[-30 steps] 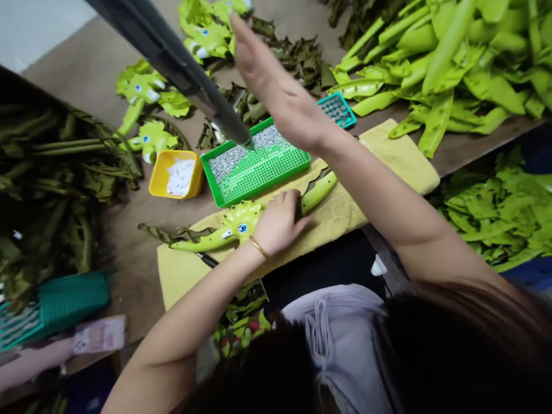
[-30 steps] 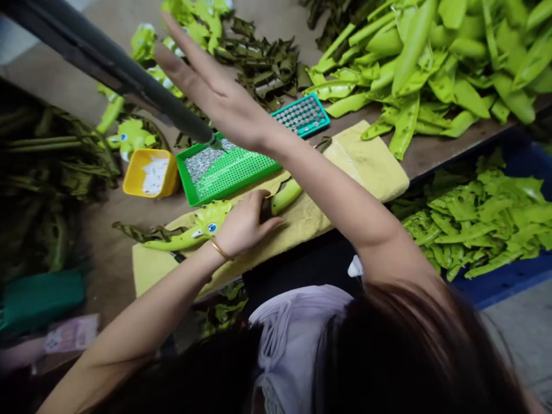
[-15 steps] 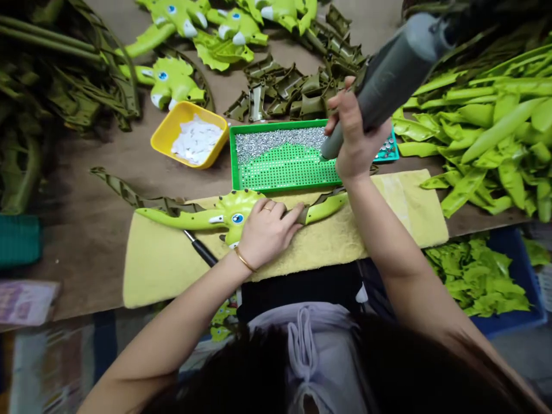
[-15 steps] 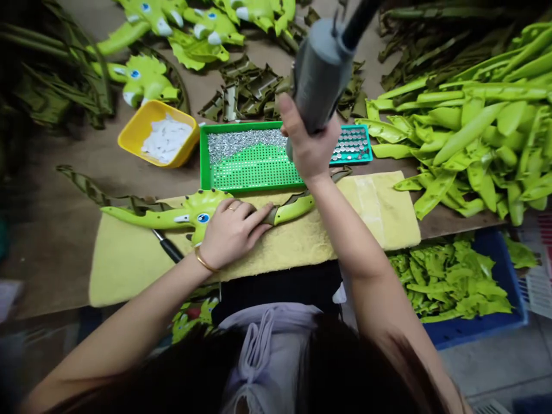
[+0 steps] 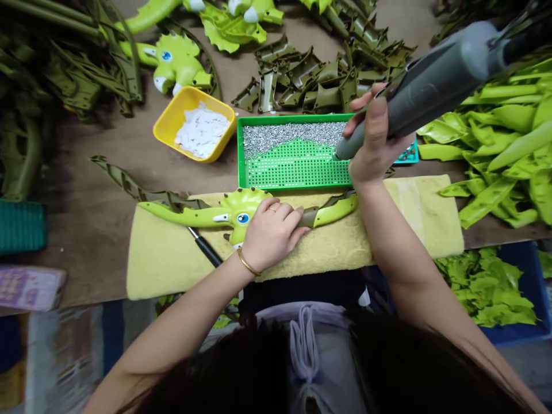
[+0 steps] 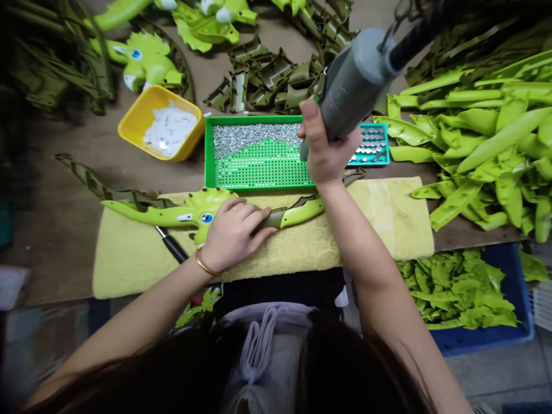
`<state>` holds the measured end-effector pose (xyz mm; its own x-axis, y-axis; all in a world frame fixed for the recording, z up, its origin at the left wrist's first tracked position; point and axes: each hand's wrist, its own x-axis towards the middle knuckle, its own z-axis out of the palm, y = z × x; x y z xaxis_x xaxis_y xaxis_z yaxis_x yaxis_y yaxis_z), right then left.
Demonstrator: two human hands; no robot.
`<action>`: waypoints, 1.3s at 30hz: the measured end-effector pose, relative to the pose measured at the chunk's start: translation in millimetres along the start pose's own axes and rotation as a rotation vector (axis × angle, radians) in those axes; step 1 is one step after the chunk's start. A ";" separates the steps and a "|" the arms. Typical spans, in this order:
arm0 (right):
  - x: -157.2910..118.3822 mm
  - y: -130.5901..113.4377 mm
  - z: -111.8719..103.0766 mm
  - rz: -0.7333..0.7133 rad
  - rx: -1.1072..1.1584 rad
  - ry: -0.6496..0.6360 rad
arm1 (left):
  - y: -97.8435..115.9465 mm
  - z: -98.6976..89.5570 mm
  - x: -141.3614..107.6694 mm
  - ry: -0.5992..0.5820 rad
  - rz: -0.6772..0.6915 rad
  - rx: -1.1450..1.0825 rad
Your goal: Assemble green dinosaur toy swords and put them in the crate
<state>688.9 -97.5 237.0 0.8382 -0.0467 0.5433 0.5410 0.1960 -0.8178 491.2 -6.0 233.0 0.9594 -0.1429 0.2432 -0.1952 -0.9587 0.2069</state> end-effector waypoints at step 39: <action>-53.6 -61.8 -75.9 0.040 -0.203 -0.042 | 3.3 2.3 -5.5 -0.040 -0.072 -0.032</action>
<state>615.6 -181.5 244.0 0.8580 -0.0014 0.5137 0.5137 -0.0051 -0.8580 485.7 -8.9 230.2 0.9784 -0.0846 0.1887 -0.1317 -0.9585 0.2528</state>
